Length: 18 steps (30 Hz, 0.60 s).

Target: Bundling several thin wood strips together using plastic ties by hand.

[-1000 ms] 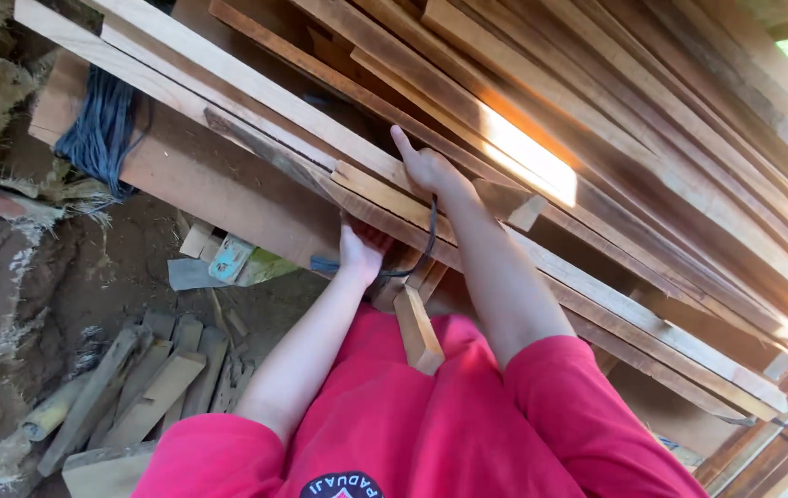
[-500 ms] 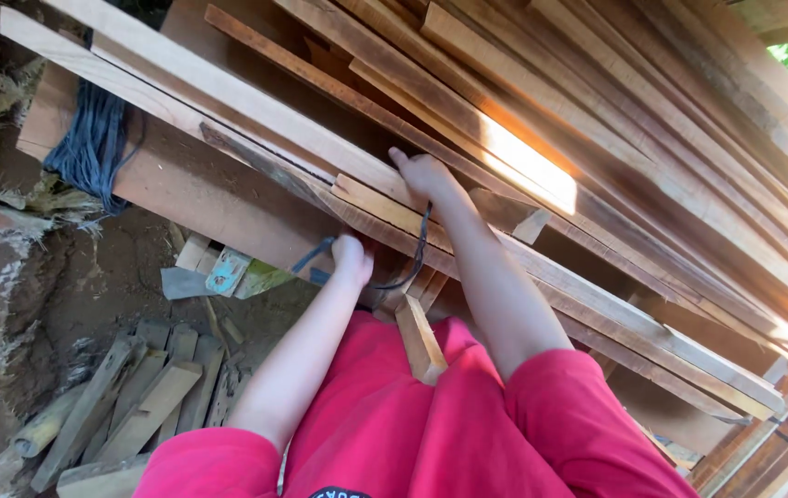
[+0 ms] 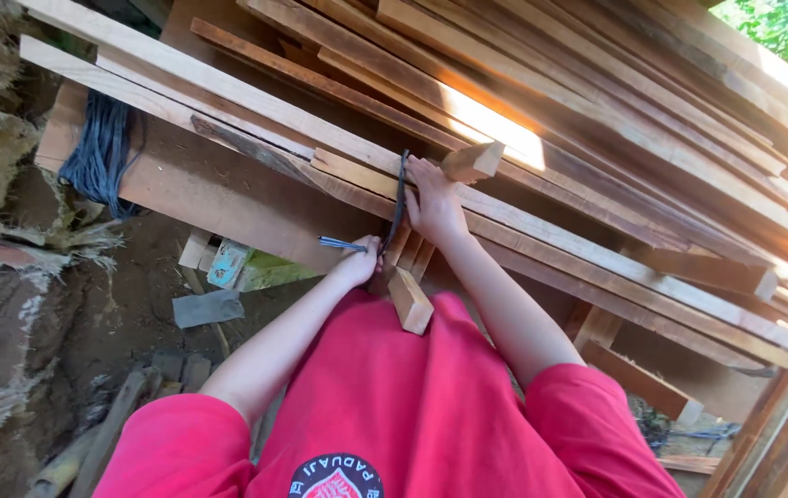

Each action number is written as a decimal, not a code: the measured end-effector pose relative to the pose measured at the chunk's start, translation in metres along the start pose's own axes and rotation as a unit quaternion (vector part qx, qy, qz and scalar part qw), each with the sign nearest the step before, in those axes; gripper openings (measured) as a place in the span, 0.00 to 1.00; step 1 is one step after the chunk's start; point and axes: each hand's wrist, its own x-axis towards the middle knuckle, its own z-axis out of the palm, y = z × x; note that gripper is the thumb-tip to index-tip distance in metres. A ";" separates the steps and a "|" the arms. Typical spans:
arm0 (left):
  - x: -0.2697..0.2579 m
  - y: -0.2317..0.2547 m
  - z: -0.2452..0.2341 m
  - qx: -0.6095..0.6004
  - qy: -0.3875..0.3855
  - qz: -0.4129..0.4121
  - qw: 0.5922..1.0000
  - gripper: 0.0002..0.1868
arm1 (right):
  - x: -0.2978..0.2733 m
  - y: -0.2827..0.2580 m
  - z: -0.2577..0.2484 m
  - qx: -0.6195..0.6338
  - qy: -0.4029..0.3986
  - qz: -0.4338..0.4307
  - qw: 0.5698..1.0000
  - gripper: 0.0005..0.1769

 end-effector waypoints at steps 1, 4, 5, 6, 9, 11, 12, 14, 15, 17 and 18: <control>-0.003 0.001 0.001 0.007 -0.002 0.003 1.000 0.25 | 0.001 -0.003 0.002 0.000 0.006 0.004 1.000 0.29; -0.015 -0.001 0.013 0.011 -0.006 0.029 1.000 0.25 | -0.003 -0.007 0.005 -0.106 0.035 -0.035 0.993 0.29; -0.012 -0.001 0.014 0.002 0.001 0.039 0.999 0.26 | 0.000 -0.005 0.005 -0.097 0.042 -0.053 0.993 0.20; -0.008 -0.001 0.014 -0.006 0.008 0.051 0.999 0.27 | 0.005 -0.002 0.005 -0.088 0.049 -0.070 0.992 0.13; -0.014 -0.008 0.014 -0.022 0.046 0.030 0.998 0.25 | 0.001 0.000 0.009 -0.103 0.042 -0.073 0.991 0.11; -0.030 0.025 -0.015 0.008 0.022 0.052 0.998 0.25 | 0.002 0.005 0.008 -0.100 0.046 -0.072 0.991 0.10; -0.038 0.040 -0.032 0.038 -0.001 0.076 0.996 0.25 | 0.004 0.006 0.009 -0.098 0.051 -0.074 0.991 0.10; -0.073 0.094 -0.066 0.082 0.010 0.095 0.992 0.24 | 0.014 0.002 0.006 -0.054 0.056 -0.070 0.995 0.08; -0.091 0.121 -0.079 0.127 0.011 0.117 0.985 0.24 | 0.014 0.002 0.003 -0.015 0.058 -0.058 0.997 0.07; -0.108 0.152 -0.093 0.184 0.028 0.160 0.969 0.23 | 0.025 -0.005 -0.003 0.047 0.049 -0.009 0.998 0.06; -0.115 0.168 -0.100 0.238 0.046 0.203 0.949 0.22 | 0.031 -0.007 -0.005 0.109 0.041 0.038 0.993 0.05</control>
